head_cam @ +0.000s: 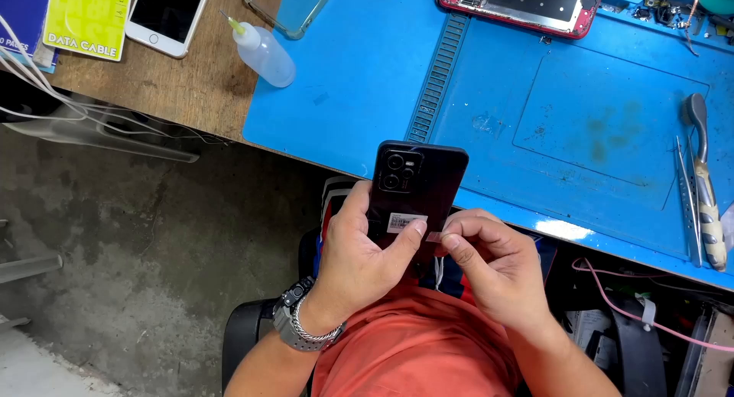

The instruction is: A person inspects a smartphone at a repair bench, peels off a protective layer, then moves to a service counter to plug in a charging cable and interact with a customer.

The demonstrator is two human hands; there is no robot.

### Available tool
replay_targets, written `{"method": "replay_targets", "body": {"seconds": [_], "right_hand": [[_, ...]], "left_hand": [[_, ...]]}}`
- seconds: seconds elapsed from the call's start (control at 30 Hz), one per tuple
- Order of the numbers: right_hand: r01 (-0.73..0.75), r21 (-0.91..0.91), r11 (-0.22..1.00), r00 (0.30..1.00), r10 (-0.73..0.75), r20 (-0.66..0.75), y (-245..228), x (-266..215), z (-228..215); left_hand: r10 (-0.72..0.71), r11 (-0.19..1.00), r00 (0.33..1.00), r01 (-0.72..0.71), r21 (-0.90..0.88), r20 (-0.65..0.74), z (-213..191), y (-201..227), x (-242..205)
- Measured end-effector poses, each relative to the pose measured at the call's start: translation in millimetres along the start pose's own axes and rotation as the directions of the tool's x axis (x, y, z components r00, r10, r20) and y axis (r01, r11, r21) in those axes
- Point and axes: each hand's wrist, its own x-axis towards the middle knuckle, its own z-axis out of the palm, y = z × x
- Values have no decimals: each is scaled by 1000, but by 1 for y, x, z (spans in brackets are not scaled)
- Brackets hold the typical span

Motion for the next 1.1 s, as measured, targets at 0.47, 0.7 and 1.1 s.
{"method": "replay_targets", "body": {"seconds": [0.47,0.7,1.1], "right_hand": [[13,-4,1000,999,-13,-45,1,-1,1],[8,-32,999,997,-10,-71,0,-1,3],[24,11,1000,996,-23,-88,4,-2,6]], "left_hand": [[-111,994,994,111,23,7,2,6,0],[-165,983,986,166,73,-20,4,5,2],[-123,989,992,126,77,-42,4,5,3]]}}
